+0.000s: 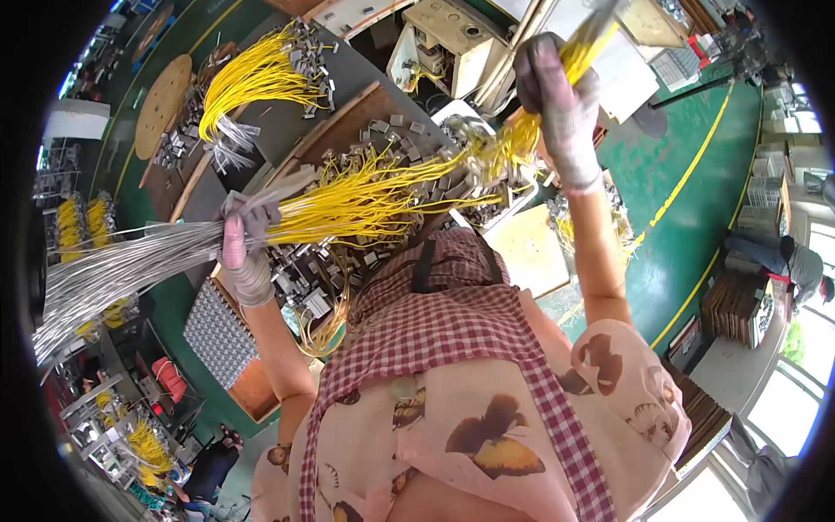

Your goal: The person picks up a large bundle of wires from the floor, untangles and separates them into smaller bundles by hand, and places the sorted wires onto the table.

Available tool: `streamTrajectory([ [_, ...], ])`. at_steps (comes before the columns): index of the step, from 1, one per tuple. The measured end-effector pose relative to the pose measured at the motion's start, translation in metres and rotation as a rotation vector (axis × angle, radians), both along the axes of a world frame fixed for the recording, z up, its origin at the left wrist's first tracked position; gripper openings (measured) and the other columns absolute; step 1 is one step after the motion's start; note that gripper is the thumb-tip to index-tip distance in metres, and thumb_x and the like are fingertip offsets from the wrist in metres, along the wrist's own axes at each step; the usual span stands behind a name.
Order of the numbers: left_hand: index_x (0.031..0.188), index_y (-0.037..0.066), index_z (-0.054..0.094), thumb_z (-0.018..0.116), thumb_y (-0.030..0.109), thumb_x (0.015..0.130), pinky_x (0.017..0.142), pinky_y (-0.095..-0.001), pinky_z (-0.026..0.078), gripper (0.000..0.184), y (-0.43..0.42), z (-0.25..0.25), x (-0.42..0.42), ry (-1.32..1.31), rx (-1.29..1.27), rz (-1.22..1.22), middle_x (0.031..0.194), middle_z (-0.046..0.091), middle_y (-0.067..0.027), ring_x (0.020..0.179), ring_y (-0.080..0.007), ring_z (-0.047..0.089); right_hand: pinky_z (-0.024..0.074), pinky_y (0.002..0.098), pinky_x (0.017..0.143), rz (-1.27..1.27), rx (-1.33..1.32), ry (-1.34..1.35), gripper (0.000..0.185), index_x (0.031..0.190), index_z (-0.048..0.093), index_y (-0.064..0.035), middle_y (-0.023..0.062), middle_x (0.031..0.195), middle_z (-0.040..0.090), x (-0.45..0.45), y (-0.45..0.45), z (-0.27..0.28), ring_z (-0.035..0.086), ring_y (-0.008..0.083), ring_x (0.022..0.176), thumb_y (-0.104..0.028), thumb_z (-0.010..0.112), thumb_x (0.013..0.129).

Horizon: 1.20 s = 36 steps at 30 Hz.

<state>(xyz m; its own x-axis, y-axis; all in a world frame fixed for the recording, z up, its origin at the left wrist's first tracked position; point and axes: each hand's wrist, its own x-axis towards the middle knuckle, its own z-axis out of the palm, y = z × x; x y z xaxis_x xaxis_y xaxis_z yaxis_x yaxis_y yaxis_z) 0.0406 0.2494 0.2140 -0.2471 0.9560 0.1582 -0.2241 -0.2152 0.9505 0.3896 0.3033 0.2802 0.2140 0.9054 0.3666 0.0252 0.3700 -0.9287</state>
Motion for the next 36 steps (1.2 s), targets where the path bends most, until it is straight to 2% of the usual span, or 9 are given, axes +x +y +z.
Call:
streamTrajectory([
  [5,0.073,0.010,0.049,0.055,0.030,0.086,0.047,-0.0249,0.030,0.024,0.002,-0.026,-0.040,-0.230,0.134,-0.111,0.054,0.040,0.0011,0.046,-0.0112,0.038,0.0187,0.0241,0.041,-0.331,0.268,0.255,0.032,0.072,0.052,-0.0105,-0.0058,0.051,0.024,0.082,-0.023,0.001,0.021,0.0063,0.042,-0.034,0.047,0.093],
  [10,0.060,0.016,0.032,0.045,0.031,0.092,0.046,-0.0267,0.022,0.038,-0.002,-0.019,-0.064,-0.461,0.113,0.103,0.047,0.030,0.0024,0.043,-0.0099,0.027,0.0172,0.0265,0.039,0.147,0.211,1.055,0.035,0.068,0.047,-0.0084,-0.0037,0.048,0.021,0.315,-0.037,-0.100,0.017,0.0098,0.041,-0.033,0.044,0.093],
  [13,0.061,0.015,0.036,0.049,0.029,0.090,0.050,-0.0278,0.027,0.034,-0.002,-0.014,-0.049,-0.327,-0.030,0.076,0.050,0.029,0.0037,0.046,-0.0114,0.028,0.0190,0.0270,0.039,-0.295,0.269,0.736,0.033,0.068,0.049,-0.0093,-0.0036,0.047,0.024,0.189,-0.031,-0.060,0.017,0.0095,0.040,-0.033,0.047,0.092],
  [15,0.064,0.013,0.038,0.052,0.027,0.088,0.049,-0.0284,0.026,0.031,0.007,-0.004,-0.022,-0.128,0.138,-0.120,0.051,0.029,0.0033,0.048,-0.0114,0.029,0.0199,0.0270,0.040,-0.058,0.264,0.681,0.032,0.069,0.052,-0.0095,-0.0048,0.049,0.023,0.138,-0.025,-0.038,0.018,0.0087,0.041,-0.035,0.056,0.089],
  [24,0.070,0.007,0.047,0.058,0.024,0.083,0.053,-0.0315,0.037,0.024,0.021,0.012,0.037,0.060,0.037,0.014,0.057,0.039,-0.0011,0.052,-0.0155,0.042,0.0257,0.0189,0.041,-0.271,0.217,0.048,0.020,0.080,0.060,-0.0066,-0.0027,0.060,0.052,0.036,-0.018,-0.007,0.036,0.0026,0.045,-0.026,0.061,0.087],
  [27,0.069,0.008,0.045,0.058,0.023,0.082,0.052,-0.0311,0.036,0.024,0.017,0.003,0.022,-0.025,0.017,0.037,0.057,0.037,-0.0001,0.050,-0.0142,0.039,0.0282,0.0206,0.040,-0.578,0.336,0.109,0.023,0.075,0.059,-0.0067,-0.0019,0.058,0.050,0.108,0.012,-0.026,0.037,0.0047,0.043,-0.027,0.062,0.086],
  [29,0.068,0.009,0.044,0.055,0.026,0.084,0.052,-0.0292,0.035,0.025,0.017,0.001,0.008,-0.001,0.069,0.042,0.054,0.033,0.0008,0.048,-0.0122,0.035,0.0289,0.0214,0.040,-0.399,0.217,0.386,0.026,0.072,0.057,-0.0068,-0.0031,0.055,0.045,0.169,0.013,-0.035,0.036,0.0065,0.043,-0.029,0.061,0.086],
  [30,0.068,0.010,0.044,0.055,0.027,0.084,0.053,-0.0289,0.035,0.025,0.016,0.001,0.001,-0.049,0.071,0.026,0.054,0.033,0.0008,0.047,-0.0123,0.035,0.0278,0.0230,0.041,-0.570,0.153,0.180,0.028,0.073,0.055,-0.0069,-0.0044,0.052,0.038,0.247,0.030,-0.076,0.034,0.0074,0.043,-0.031,0.060,0.087],
  [36,0.074,0.008,0.049,0.058,0.026,0.083,0.060,-0.0295,0.040,0.022,0.014,0.000,-0.009,-0.102,-0.013,-0.006,0.066,0.045,-0.0025,0.055,-0.0146,0.043,0.0232,0.0248,0.043,-0.142,0.198,0.577,0.028,0.075,0.048,-0.0107,-0.0053,0.053,0.024,0.173,-0.021,-0.037,0.021,0.0086,0.043,-0.033,0.054,0.090],
])
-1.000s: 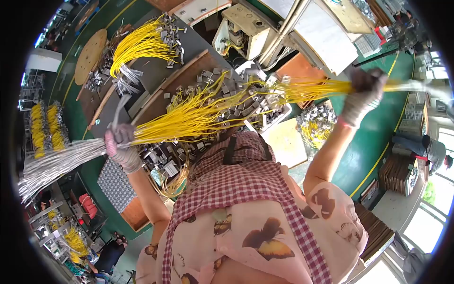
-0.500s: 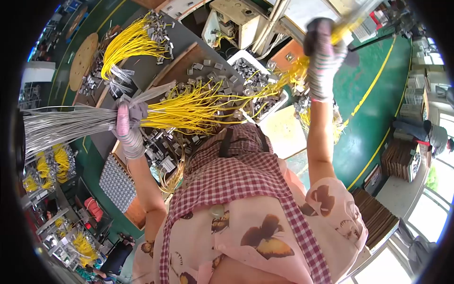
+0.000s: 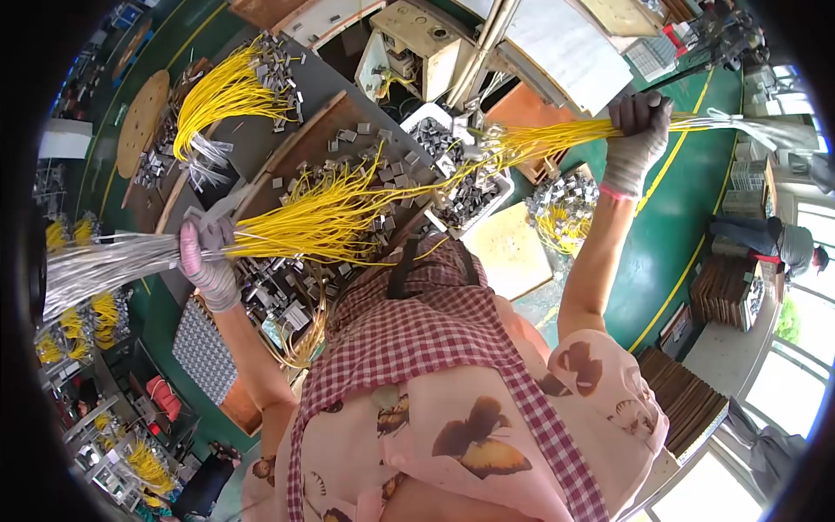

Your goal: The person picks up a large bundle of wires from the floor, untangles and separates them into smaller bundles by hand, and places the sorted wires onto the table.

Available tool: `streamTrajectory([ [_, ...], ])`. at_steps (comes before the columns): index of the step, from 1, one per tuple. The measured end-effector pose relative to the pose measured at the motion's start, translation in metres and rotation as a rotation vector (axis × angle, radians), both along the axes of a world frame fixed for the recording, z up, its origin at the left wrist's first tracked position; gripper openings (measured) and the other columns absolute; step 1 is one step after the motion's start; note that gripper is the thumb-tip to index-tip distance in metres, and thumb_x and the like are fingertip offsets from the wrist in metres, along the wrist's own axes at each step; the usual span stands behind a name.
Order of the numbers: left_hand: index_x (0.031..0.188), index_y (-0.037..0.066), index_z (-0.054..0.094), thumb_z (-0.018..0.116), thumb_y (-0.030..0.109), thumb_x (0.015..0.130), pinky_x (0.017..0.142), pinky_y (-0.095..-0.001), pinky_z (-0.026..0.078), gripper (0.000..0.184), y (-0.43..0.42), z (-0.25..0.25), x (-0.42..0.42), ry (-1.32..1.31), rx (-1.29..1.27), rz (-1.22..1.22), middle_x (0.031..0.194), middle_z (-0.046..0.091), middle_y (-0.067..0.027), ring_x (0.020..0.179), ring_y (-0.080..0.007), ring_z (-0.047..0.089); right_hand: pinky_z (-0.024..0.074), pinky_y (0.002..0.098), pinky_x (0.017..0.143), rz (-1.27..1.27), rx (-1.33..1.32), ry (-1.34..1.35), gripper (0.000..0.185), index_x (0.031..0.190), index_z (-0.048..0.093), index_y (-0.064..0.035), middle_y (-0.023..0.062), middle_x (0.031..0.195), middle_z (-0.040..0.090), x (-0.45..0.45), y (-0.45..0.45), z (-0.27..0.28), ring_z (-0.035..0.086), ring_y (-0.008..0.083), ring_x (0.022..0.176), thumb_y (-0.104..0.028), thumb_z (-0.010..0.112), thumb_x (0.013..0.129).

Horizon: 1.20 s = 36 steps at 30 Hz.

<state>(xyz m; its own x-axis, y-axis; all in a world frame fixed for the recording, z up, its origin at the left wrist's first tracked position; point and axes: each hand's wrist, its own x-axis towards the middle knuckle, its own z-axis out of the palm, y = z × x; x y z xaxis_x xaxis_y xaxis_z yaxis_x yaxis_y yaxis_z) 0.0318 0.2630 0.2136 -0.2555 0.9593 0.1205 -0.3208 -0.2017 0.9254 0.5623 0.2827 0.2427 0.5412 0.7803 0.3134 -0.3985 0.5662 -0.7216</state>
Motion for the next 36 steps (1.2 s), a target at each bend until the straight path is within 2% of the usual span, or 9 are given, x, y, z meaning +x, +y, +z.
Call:
streamTrajectory([
  [3,0.083,0.003,0.053,0.059,0.016,0.082,0.060,-0.0311,0.044,0.015,0.005,0.010,0.029,0.006,0.050,0.063,0.064,0.047,-0.0039,0.056,-0.0150,0.046,0.0231,0.0242,0.045,0.443,0.151,-0.019,0.031,0.074,0.046,-0.0108,-0.0055,0.053,0.023,-0.030,-0.005,0.018,0.022,0.0083,0.044,-0.036,0.053,0.090],
  [5,0.089,0.001,0.053,0.059,0.014,0.082,0.064,-0.0322,0.046,0.016,0.006,0.012,0.035,0.030,0.028,0.040,0.069,0.051,-0.0055,0.058,-0.0161,0.049,0.0236,0.0240,0.045,0.005,-0.127,-0.158,0.031,0.074,0.045,-0.0104,-0.0056,0.054,0.022,-0.071,0.010,0.028,0.020,0.0078,0.044,-0.035,0.054,0.090],
  [7,0.095,0.000,0.054,0.059,0.013,0.082,0.067,-0.0333,0.048,0.019,0.010,0.012,0.039,0.042,0.024,0.031,0.073,0.055,-0.0070,0.061,-0.0172,0.052,0.0322,0.0289,0.045,0.464,-0.025,-0.131,0.028,0.085,0.054,-0.0055,0.0001,0.053,0.039,-0.068,0.016,0.027,0.036,0.0149,0.044,-0.033,0.056,0.088],
  [20,0.123,0.004,0.048,0.057,0.023,0.085,0.086,-0.0384,0.048,0.044,-0.005,-0.013,0.013,0.319,0.325,0.365,0.112,0.055,-0.0130,0.097,-0.0229,0.057,0.0187,0.0224,0.042,0.090,-0.084,-0.557,0.030,0.079,0.055,-0.0058,-0.0061,0.053,0.028,-0.156,0.036,0.042,0.023,0.0049,0.044,-0.033,0.053,0.092],
  [25,0.128,0.006,0.044,0.051,0.043,0.087,0.086,-0.0450,0.050,0.056,0.005,-0.001,0.001,-0.378,0.238,0.247,0.120,0.053,-0.0098,0.102,-0.0266,0.056,0.0278,0.0257,0.040,0.172,-0.121,-0.540,0.030,0.081,0.056,-0.0039,-0.0022,0.051,0.035,-0.154,0.060,0.053,0.032,0.0102,0.040,-0.033,0.053,0.091],
  [29,0.135,0.003,0.034,0.048,0.039,0.090,0.101,-0.0485,0.035,0.059,0.042,-0.082,-0.078,0.393,0.336,0.129,0.132,0.042,-0.0179,0.121,-0.0298,0.042,0.0267,0.0196,0.045,-0.010,-0.260,-0.869,0.026,0.091,0.056,-0.0075,-0.0073,0.057,0.040,-0.216,0.093,0.081,0.034,0.0030,0.048,-0.033,0.055,0.091],
  [32,0.136,0.003,0.033,0.050,0.038,0.090,0.104,-0.0454,0.032,0.060,0.086,-0.154,-0.131,0.806,0.223,0.264,0.130,0.045,-0.0149,0.121,-0.0266,0.042,0.0422,0.0360,0.050,-0.120,-0.024,-1.391,0.027,0.104,0.056,0.0009,0.0125,0.062,0.057,-0.241,0.149,0.085,0.053,0.0238,0.051,-0.022,0.054,0.089],
  [34,0.134,0.004,0.036,0.051,0.034,0.090,0.104,-0.0425,0.033,0.056,0.088,-0.070,-0.077,0.740,0.246,0.085,0.127,0.050,-0.0124,0.121,-0.0256,0.042,0.0459,0.0450,0.056,-0.225,0.123,-1.757,0.036,0.110,0.055,0.0005,0.0217,0.070,0.062,-0.281,0.176,0.100,0.058,0.0409,0.061,-0.028,0.053,0.087],
  [36,0.133,0.005,0.038,0.056,0.031,0.087,0.102,-0.0399,0.034,0.056,0.093,0.012,-0.027,1.144,0.551,0.299,0.127,0.048,-0.0122,0.120,-0.0244,0.043,0.0472,0.0457,0.065,-0.168,0.121,-2.415,0.042,0.118,0.053,-0.0034,0.0312,0.099,0.058,-0.301,0.183,0.098,0.062,0.0396,0.078,-0.030,0.055,0.086],
])
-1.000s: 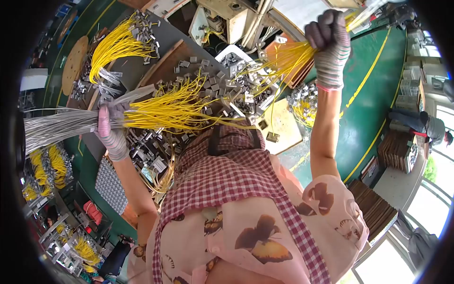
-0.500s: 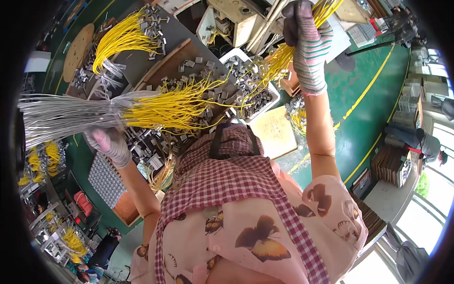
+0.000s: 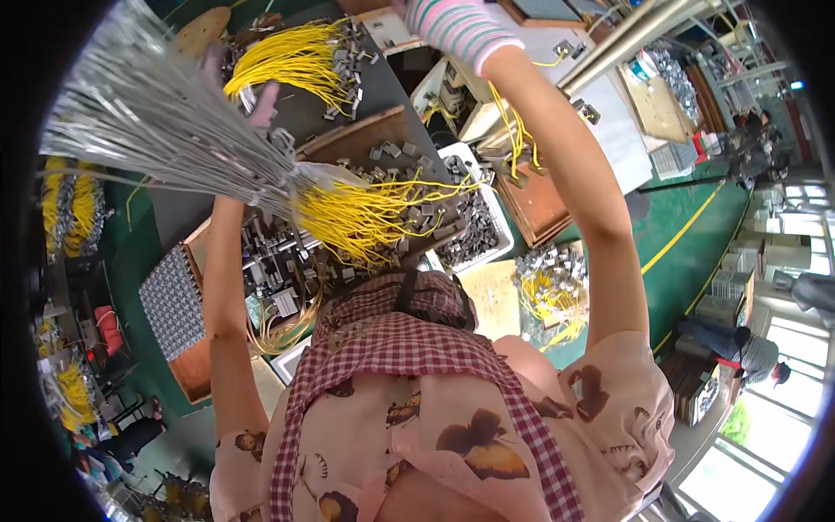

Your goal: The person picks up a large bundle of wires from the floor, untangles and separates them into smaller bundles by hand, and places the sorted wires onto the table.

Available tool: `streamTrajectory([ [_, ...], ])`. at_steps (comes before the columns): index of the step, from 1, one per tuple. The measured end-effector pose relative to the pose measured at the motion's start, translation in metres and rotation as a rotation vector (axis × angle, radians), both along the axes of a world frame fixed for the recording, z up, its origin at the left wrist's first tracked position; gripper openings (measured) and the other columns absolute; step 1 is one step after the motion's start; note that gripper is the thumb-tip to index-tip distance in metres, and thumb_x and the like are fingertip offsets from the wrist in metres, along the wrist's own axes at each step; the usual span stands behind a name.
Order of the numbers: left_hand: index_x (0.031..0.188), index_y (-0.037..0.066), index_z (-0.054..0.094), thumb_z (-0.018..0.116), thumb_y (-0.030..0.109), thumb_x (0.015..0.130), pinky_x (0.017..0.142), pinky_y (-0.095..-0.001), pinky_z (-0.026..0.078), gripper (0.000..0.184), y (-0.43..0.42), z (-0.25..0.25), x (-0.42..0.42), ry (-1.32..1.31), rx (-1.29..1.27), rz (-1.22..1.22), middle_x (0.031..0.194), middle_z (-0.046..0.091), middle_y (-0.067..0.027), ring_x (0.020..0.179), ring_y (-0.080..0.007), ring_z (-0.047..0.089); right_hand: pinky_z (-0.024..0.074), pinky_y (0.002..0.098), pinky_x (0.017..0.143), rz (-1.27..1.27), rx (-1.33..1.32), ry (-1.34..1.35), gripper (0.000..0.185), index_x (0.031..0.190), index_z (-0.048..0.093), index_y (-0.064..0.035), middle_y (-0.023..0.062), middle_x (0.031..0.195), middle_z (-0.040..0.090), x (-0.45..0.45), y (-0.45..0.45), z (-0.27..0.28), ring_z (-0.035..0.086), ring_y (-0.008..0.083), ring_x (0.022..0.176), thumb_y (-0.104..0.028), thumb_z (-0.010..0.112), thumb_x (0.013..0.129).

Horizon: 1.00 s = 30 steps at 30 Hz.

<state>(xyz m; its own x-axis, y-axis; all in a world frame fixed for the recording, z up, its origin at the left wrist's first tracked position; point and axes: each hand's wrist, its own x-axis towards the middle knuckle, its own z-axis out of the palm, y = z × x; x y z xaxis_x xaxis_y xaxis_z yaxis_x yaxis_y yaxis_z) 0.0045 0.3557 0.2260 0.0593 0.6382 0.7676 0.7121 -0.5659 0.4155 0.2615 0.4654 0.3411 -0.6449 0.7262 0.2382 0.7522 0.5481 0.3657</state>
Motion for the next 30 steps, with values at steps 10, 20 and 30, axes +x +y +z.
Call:
streamTrajectory([
  [10,0.077,0.012,0.065,0.054,0.021,0.074,0.055,-0.0375,0.046,0.015,0.010,0.029,-0.094,0.385,-0.243,0.736,0.065,0.062,-0.0082,0.061,-0.0273,0.061,0.0458,0.0397,0.087,0.045,-0.571,-0.025,0.065,0.125,0.048,-0.0027,0.0216,0.109,0.060,-0.020,-0.014,-0.014,0.059,0.0341,0.100,-0.042,0.065,0.076],
  [20,0.093,0.014,0.050,0.059,0.027,0.073,0.072,-0.0358,0.044,0.025,0.002,-0.081,-0.237,0.680,-0.602,0.881,0.091,0.055,-0.0102,0.083,-0.0265,0.057,0.0508,0.0309,0.066,0.321,-0.501,0.710,0.039,0.107,0.060,-0.0026,0.0100,0.088,0.066,-0.051,-0.007,-0.021,0.062,0.0180,0.071,-0.029,0.069,0.079],
  [30,0.088,-0.004,0.067,0.069,0.052,0.066,0.077,-0.0370,0.047,0.060,0.071,-0.197,-0.125,-0.921,-0.242,0.647,0.080,0.066,-0.0220,0.076,-0.0335,0.062,0.0502,0.0320,0.069,0.387,-0.345,0.789,0.033,0.105,0.061,-0.0038,0.0106,0.090,0.066,-0.088,-0.014,-0.042,0.063,0.0200,0.075,-0.026,0.066,0.082],
])
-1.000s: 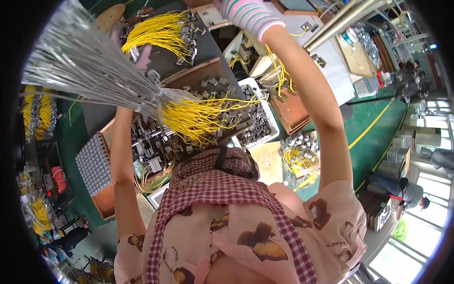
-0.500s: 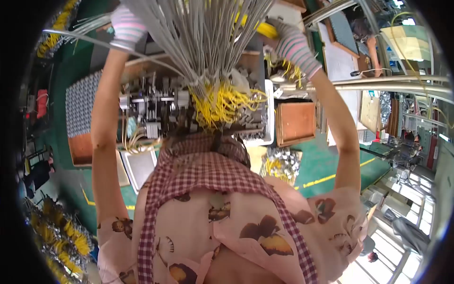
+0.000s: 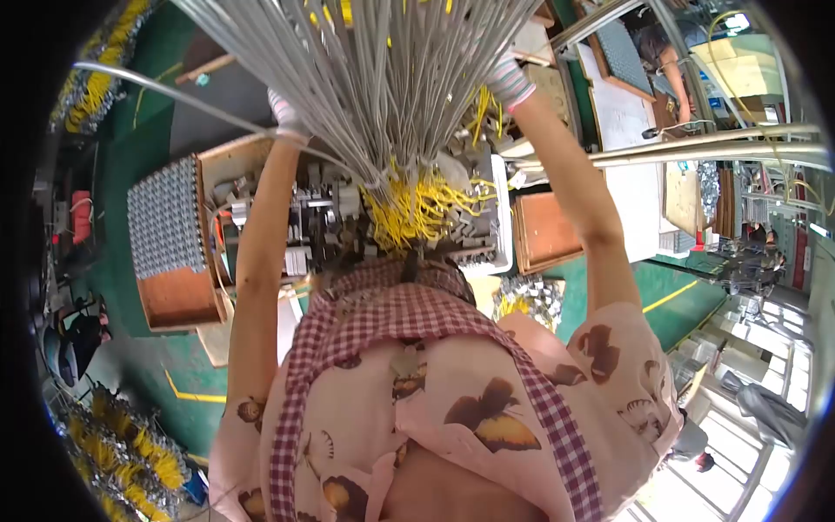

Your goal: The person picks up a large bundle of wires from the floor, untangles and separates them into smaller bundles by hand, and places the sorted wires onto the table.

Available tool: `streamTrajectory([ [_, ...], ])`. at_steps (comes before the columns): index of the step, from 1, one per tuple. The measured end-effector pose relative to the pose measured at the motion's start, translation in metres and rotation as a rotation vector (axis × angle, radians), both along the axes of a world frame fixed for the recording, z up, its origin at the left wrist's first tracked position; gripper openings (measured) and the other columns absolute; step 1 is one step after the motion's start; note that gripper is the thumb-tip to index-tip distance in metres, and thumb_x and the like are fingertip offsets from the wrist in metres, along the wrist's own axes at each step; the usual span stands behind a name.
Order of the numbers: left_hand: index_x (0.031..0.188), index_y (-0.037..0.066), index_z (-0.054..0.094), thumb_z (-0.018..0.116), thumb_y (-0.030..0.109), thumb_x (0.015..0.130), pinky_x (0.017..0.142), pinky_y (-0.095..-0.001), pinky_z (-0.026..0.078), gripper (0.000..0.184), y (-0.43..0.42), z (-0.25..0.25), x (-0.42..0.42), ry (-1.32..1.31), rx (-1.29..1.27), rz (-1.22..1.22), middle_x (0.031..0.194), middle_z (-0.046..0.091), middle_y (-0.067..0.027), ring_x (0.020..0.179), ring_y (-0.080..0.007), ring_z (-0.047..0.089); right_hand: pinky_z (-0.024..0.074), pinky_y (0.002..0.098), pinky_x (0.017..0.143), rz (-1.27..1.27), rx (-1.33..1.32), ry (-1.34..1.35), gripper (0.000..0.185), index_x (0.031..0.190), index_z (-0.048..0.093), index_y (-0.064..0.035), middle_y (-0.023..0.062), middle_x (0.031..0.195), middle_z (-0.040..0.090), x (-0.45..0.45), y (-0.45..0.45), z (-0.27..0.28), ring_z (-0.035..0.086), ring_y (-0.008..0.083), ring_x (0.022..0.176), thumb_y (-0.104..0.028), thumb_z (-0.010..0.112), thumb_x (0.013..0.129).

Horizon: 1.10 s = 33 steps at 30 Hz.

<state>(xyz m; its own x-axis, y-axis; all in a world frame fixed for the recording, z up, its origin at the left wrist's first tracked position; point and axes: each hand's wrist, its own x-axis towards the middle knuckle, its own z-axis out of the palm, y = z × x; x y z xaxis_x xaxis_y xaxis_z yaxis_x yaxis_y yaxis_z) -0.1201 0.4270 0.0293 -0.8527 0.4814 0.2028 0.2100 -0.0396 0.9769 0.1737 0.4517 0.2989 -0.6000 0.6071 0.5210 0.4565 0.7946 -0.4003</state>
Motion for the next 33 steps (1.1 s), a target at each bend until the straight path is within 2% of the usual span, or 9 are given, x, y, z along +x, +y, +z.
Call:
streamTrajectory([
  [1,0.091,0.002,0.068,0.066,0.052,0.070,0.075,-0.0364,0.048,0.055,-0.045,0.072,0.007,-0.022,-0.236,-0.086,0.081,0.067,-0.0190,0.075,-0.0334,0.062,0.0502,0.0321,0.069,0.004,0.016,0.009,0.032,0.105,0.061,-0.0040,0.0107,0.090,0.066,-0.005,-0.003,0.000,0.063,0.0202,0.076,-0.026,0.066,0.082],
  [5,0.095,0.010,0.069,0.062,0.053,0.075,0.077,-0.0396,0.051,0.048,-0.069,0.104,-0.022,0.676,-0.974,-0.145,0.098,0.066,-0.0157,0.090,-0.0296,0.064,0.0500,0.0325,0.070,0.023,0.084,-0.001,0.030,0.104,0.061,-0.0045,0.0110,0.090,0.066,-0.024,-0.013,0.002,0.063,0.0211,0.078,-0.025,0.065,0.083],
  [9,0.097,0.011,0.068,0.063,0.049,0.074,0.081,-0.0394,0.051,0.045,-0.082,0.121,-0.027,0.484,-1.147,-0.181,0.102,0.065,-0.0123,0.094,-0.0294,0.063,0.0498,0.0330,0.071,0.057,0.140,-0.026,0.027,0.103,0.062,-0.0050,0.0113,0.091,0.066,-0.052,-0.021,0.001,0.063,0.0219,0.079,-0.024,0.064,0.083],
  [17,0.102,0.008,0.065,0.069,0.022,0.069,0.084,-0.0360,0.049,0.037,-0.094,0.101,-0.072,0.513,-0.557,-0.414,0.100,0.064,-0.0168,0.094,-0.0334,0.060,0.0465,0.0289,0.071,0.077,-0.019,0.001,0.028,0.095,0.060,-0.0009,0.0113,0.084,0.064,-0.091,0.003,-0.014,0.060,0.0181,0.075,-0.020,0.071,0.078],
  [19,0.104,0.005,0.064,0.069,0.025,0.070,0.082,-0.0353,0.049,0.040,-0.074,0.090,-0.082,0.470,-0.525,-0.386,0.099,0.064,-0.0173,0.092,-0.0339,0.061,0.0490,0.0301,0.069,0.109,0.007,0.062,0.031,0.096,0.063,-0.0070,0.0115,0.085,0.066,-0.095,0.011,-0.016,0.063,0.0238,0.074,-0.029,0.072,0.076],
  [26,0.098,0.003,0.065,0.066,0.022,0.071,0.080,-0.0356,0.050,0.033,-0.009,0.061,-0.096,0.472,-0.589,-0.372,0.092,0.065,-0.0187,0.087,-0.0342,0.062,0.0474,0.0268,0.067,0.151,-0.033,0.109,0.024,0.088,0.062,-0.0016,0.0087,0.078,0.064,-0.123,0.043,-0.040,0.059,0.0135,0.070,-0.020,0.073,0.075],
  [29,0.110,0.003,0.059,0.065,0.021,0.072,0.083,-0.0355,0.049,0.042,0.015,0.026,-0.105,0.351,-0.595,-0.476,0.102,0.062,-0.0210,0.094,-0.0342,0.060,0.0485,0.0320,0.068,0.029,-0.041,-0.013,0.033,0.096,0.061,-0.0017,0.0114,0.081,0.065,-0.145,0.055,-0.065,0.061,0.0238,0.070,-0.026,0.071,0.077],
  [31,0.124,0.002,0.047,0.067,0.022,0.071,0.090,-0.0370,0.046,0.060,0.011,0.006,-0.090,0.275,-0.633,-0.479,0.118,0.053,-0.0233,0.107,-0.0353,0.054,0.0452,0.0399,0.081,0.146,0.364,-0.343,0.056,0.118,0.051,-0.0022,0.0174,0.099,0.061,-0.148,0.091,-0.095,0.058,0.0361,0.091,-0.031,0.071,0.075],
  [33,0.123,0.008,0.049,0.061,0.023,0.075,0.090,-0.0417,0.046,0.052,0.015,-0.001,-0.073,0.145,-0.729,-0.406,0.126,0.046,-0.0199,0.109,-0.0368,0.053,0.0434,0.0397,0.084,0.054,0.588,-0.584,0.069,0.127,0.042,-0.0036,0.0199,0.115,0.054,-0.142,0.081,-0.086,0.055,0.0343,0.099,-0.031,0.073,0.072],
])
